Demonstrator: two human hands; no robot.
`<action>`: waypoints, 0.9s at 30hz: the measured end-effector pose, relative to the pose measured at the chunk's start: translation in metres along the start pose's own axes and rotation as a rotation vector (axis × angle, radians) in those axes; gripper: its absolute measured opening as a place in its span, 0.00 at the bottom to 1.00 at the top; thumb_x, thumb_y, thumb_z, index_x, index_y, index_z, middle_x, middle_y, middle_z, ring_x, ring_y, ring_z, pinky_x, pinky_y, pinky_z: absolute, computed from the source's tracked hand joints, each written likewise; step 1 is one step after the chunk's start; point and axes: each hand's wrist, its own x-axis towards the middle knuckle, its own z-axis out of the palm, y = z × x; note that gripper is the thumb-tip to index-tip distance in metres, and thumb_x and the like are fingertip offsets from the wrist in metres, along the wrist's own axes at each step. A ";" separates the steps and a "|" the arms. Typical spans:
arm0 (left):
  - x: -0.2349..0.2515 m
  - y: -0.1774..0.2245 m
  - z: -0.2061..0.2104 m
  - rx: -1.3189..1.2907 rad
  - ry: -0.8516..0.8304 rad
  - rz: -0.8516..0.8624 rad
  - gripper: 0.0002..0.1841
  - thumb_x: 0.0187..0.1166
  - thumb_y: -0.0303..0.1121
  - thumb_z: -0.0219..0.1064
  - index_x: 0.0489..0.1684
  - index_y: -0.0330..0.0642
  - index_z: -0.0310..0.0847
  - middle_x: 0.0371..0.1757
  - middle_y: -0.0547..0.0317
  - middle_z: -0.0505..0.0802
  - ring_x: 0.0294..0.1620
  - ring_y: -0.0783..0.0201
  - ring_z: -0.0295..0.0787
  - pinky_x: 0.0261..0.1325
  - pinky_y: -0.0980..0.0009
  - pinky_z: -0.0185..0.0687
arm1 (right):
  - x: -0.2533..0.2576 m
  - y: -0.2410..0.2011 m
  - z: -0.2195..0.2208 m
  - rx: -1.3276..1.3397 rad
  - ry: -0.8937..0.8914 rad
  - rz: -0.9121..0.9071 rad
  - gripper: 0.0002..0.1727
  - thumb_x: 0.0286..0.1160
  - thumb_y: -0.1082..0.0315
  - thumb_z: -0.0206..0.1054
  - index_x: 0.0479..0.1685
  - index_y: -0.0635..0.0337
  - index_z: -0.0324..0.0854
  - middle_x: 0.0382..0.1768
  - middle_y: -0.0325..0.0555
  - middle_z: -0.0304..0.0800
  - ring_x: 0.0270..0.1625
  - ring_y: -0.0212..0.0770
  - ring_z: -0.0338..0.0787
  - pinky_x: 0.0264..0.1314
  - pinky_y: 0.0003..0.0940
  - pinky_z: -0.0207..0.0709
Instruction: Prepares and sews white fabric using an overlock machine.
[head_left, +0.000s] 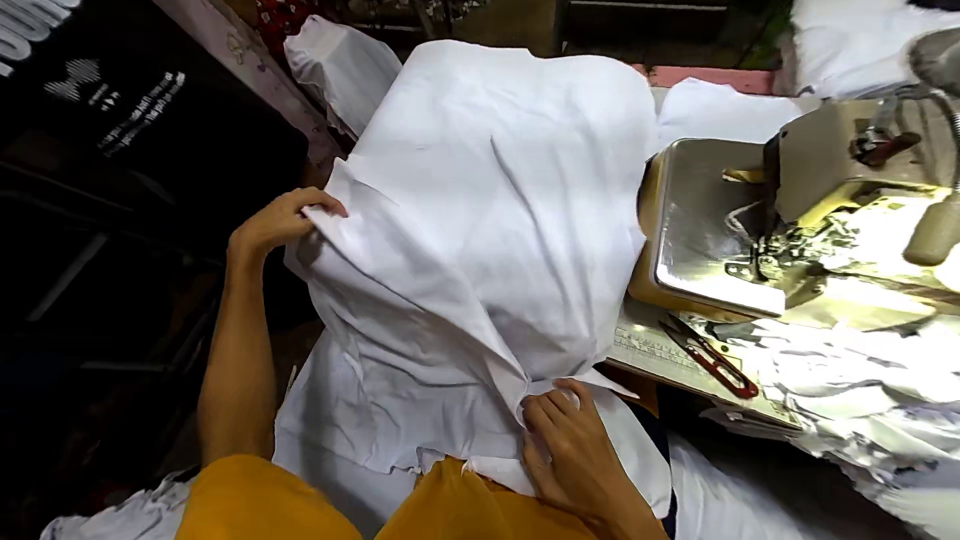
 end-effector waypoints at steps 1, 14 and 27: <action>-0.003 0.004 0.002 -0.027 0.003 0.002 0.15 0.73 0.27 0.62 0.52 0.38 0.90 0.58 0.43 0.89 0.67 0.43 0.80 0.71 0.41 0.70 | 0.004 0.000 0.000 0.005 -0.025 0.023 0.12 0.71 0.57 0.60 0.39 0.51 0.86 0.33 0.36 0.89 0.41 0.41 0.89 0.70 0.54 0.72; 0.037 0.051 -0.016 0.187 0.260 0.023 0.26 0.92 0.46 0.52 0.47 0.29 0.88 0.46 0.36 0.91 0.57 0.39 0.86 0.64 0.40 0.74 | 0.010 0.004 -0.002 0.165 0.053 0.201 0.15 0.64 0.68 0.60 0.46 0.53 0.90 0.32 0.38 0.86 0.38 0.42 0.84 0.41 0.40 0.79; 0.030 0.034 0.001 0.179 -0.015 -0.107 0.16 0.75 0.30 0.75 0.59 0.39 0.87 0.49 0.41 0.93 0.51 0.38 0.90 0.60 0.30 0.77 | 0.006 0.010 0.010 -0.081 0.153 0.280 0.22 0.81 0.54 0.61 0.63 0.59 0.86 0.55 0.47 0.93 0.56 0.53 0.89 0.61 0.54 0.77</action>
